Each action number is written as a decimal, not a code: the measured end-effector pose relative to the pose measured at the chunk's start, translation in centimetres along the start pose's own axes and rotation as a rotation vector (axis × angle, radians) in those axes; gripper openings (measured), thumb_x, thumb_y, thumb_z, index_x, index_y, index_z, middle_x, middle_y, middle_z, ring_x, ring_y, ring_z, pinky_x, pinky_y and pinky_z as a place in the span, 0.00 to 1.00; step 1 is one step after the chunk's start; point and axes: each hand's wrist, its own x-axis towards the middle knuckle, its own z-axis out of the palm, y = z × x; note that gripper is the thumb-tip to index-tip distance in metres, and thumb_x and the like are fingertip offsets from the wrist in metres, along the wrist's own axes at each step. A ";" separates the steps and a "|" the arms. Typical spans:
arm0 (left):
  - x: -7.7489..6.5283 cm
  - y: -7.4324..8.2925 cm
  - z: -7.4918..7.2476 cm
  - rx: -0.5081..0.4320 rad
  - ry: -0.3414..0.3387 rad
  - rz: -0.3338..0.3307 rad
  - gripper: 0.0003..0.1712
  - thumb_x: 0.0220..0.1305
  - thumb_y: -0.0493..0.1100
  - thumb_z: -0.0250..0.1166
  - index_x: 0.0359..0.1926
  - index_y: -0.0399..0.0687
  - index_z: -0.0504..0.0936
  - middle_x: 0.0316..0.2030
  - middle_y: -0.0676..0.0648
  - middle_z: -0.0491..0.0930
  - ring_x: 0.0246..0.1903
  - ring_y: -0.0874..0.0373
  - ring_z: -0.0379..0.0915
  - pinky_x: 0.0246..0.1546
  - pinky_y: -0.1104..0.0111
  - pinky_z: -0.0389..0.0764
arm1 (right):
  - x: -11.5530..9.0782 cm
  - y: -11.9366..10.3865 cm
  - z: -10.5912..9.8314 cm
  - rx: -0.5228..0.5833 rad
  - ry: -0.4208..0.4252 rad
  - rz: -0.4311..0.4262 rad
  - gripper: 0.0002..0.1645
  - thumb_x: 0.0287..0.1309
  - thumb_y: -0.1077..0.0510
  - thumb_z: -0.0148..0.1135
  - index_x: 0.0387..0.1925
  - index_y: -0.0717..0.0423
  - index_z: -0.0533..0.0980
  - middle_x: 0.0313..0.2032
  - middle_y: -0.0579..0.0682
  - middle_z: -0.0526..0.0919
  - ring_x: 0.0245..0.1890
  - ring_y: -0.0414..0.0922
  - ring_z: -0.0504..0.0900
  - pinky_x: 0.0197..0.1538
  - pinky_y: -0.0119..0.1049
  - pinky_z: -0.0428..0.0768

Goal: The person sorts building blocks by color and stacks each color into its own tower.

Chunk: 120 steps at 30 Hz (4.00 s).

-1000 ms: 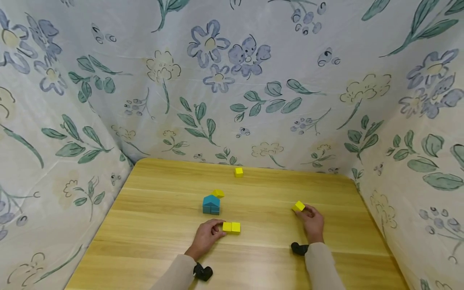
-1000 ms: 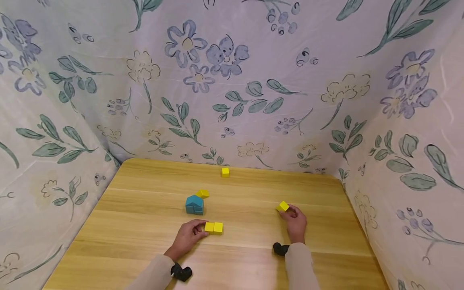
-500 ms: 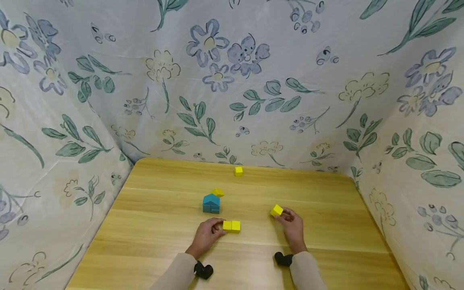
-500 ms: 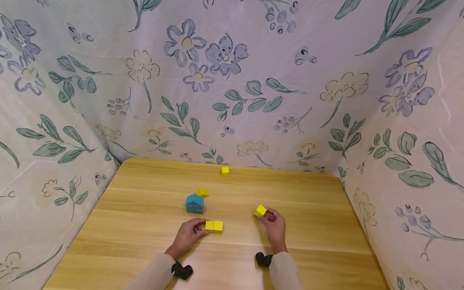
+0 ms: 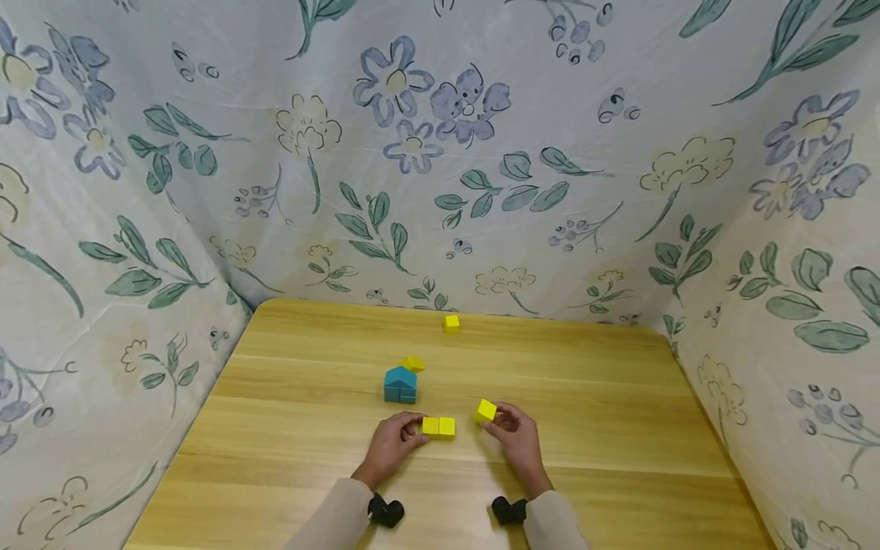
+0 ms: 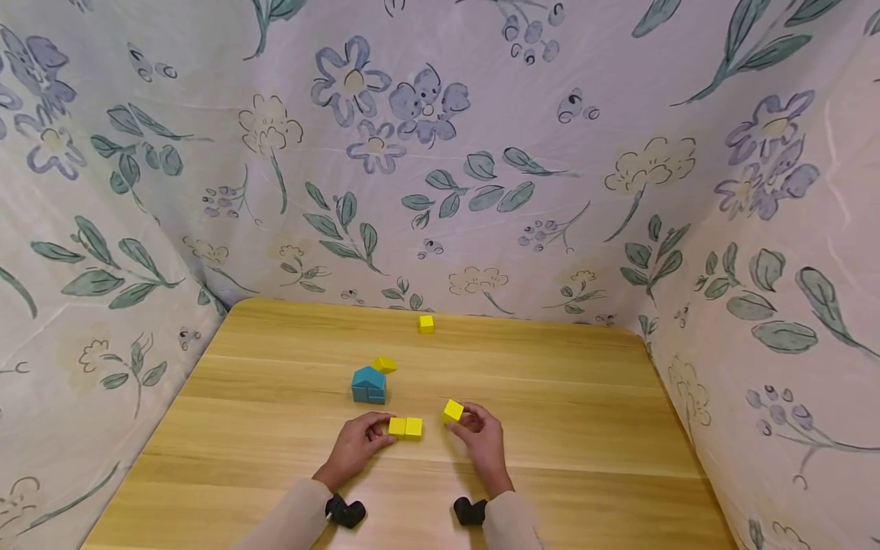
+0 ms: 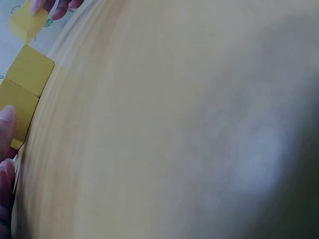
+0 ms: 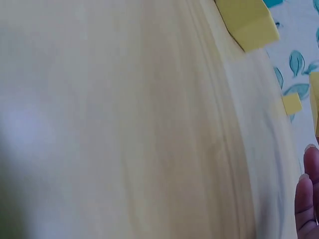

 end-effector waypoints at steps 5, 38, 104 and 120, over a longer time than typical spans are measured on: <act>0.1 -0.2 0.1 -0.004 0.005 0.020 0.21 0.58 0.46 0.70 0.50 0.42 0.82 0.28 0.55 0.73 0.26 0.66 0.66 0.29 0.73 0.73 | -0.8 -0.4 1.5 -0.021 -0.068 -0.035 0.21 0.50 0.65 0.73 0.47 0.64 0.80 0.39 0.57 0.82 0.37 0.47 0.79 0.40 0.32 0.76; 0.2 -0.2 0.0 0.035 0.009 0.035 0.21 0.58 0.44 0.70 0.51 0.40 0.82 0.27 0.55 0.74 0.25 0.67 0.66 0.28 0.72 0.73 | -1.1 -1.5 6.3 -0.083 -0.251 -0.239 0.20 0.49 0.61 0.74 0.46 0.58 0.81 0.46 0.53 0.83 0.49 0.53 0.78 0.52 0.49 0.70; 0.2 -0.6 0.2 0.026 0.010 0.018 0.23 0.56 0.44 0.71 0.50 0.37 0.81 0.30 0.54 0.76 0.27 0.67 0.67 0.29 0.73 0.74 | 0.1 0.1 1.5 -0.020 -0.238 -0.068 0.41 0.45 0.59 0.77 0.63 0.53 0.71 0.58 0.55 0.75 0.55 0.54 0.71 0.53 0.47 0.69; 0.5 -1.2 -0.4 0.024 0.022 0.020 0.22 0.57 0.45 0.70 0.50 0.37 0.81 0.30 0.54 0.76 0.27 0.68 0.66 0.29 0.73 0.74 | 7.9 -0.3 0.1 -0.047 -0.275 -0.017 0.35 0.53 0.60 0.71 0.63 0.57 0.71 0.62 0.58 0.71 0.60 0.57 0.70 0.56 0.50 0.72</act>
